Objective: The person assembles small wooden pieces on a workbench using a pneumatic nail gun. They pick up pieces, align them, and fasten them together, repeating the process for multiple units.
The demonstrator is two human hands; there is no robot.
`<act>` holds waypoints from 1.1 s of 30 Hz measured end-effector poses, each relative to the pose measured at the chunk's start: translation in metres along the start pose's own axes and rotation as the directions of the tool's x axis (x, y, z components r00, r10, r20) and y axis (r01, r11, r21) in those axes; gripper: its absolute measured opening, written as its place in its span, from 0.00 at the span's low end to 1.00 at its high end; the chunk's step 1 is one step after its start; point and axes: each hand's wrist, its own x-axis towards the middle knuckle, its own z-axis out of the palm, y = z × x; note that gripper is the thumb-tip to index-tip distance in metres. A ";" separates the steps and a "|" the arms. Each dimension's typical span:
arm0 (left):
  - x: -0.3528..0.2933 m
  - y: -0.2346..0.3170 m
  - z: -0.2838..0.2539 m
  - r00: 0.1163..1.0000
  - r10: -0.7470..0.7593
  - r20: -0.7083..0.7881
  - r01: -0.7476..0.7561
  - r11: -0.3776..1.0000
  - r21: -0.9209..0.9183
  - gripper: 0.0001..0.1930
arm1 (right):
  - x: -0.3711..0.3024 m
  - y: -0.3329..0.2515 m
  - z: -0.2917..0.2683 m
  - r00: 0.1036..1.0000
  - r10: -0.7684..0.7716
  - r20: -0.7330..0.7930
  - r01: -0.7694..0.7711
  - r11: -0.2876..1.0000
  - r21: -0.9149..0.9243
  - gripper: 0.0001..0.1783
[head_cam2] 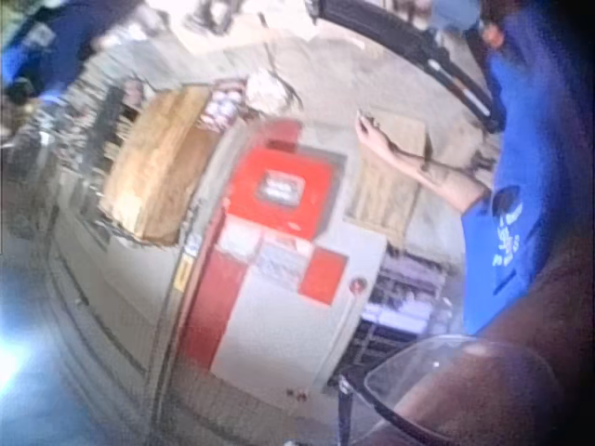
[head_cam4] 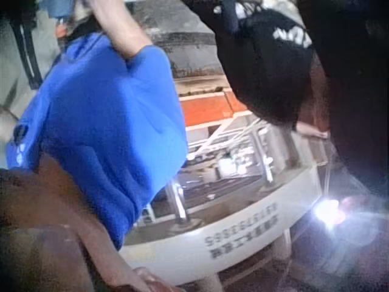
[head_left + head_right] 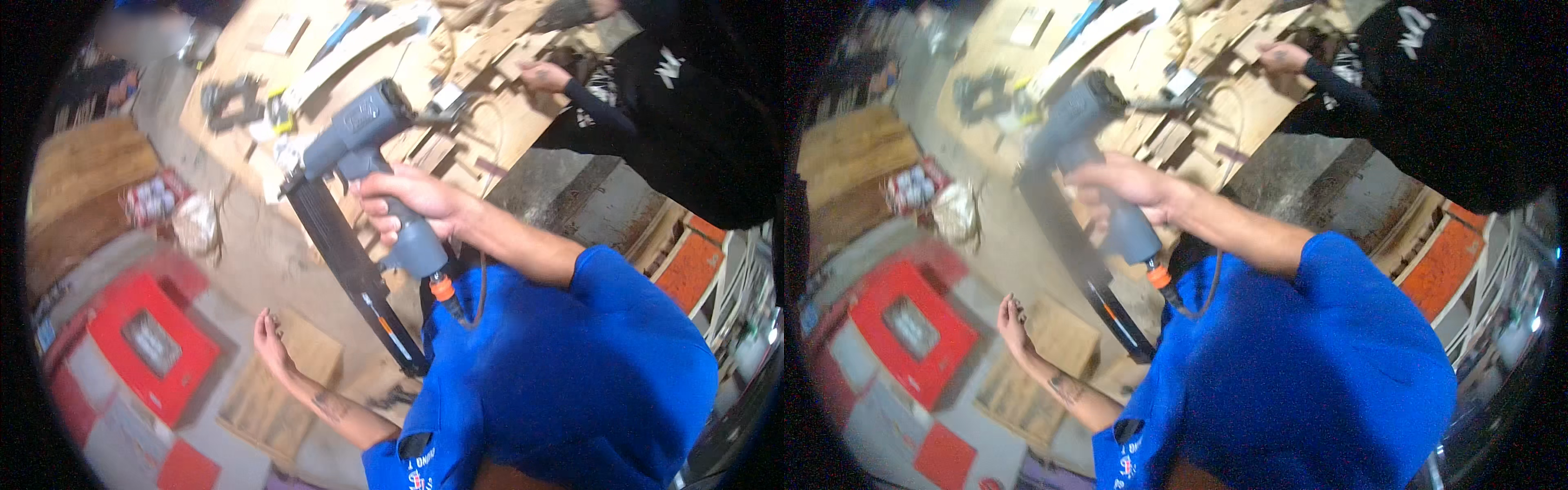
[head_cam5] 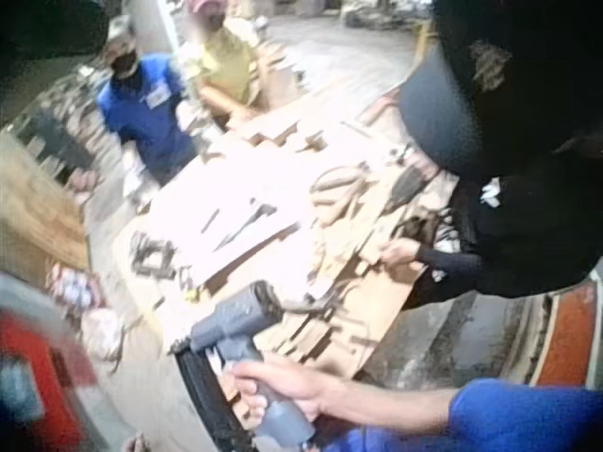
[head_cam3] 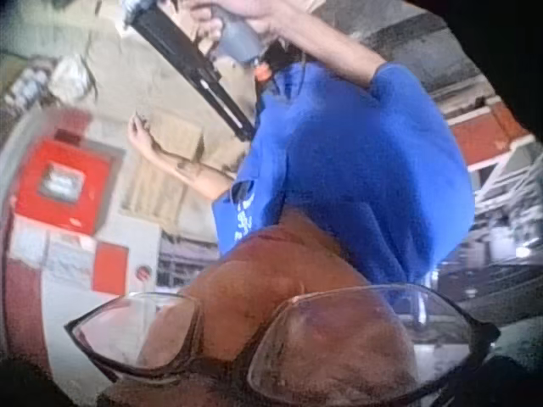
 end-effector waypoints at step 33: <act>0.137 0.344 0.593 0.400 0.804 0.439 -0.881 0.205 0.427 0.06 | -0.102 -0.139 -0.088 0.779 -0.201 -0.595 0.211 0.976 -0.053 0.07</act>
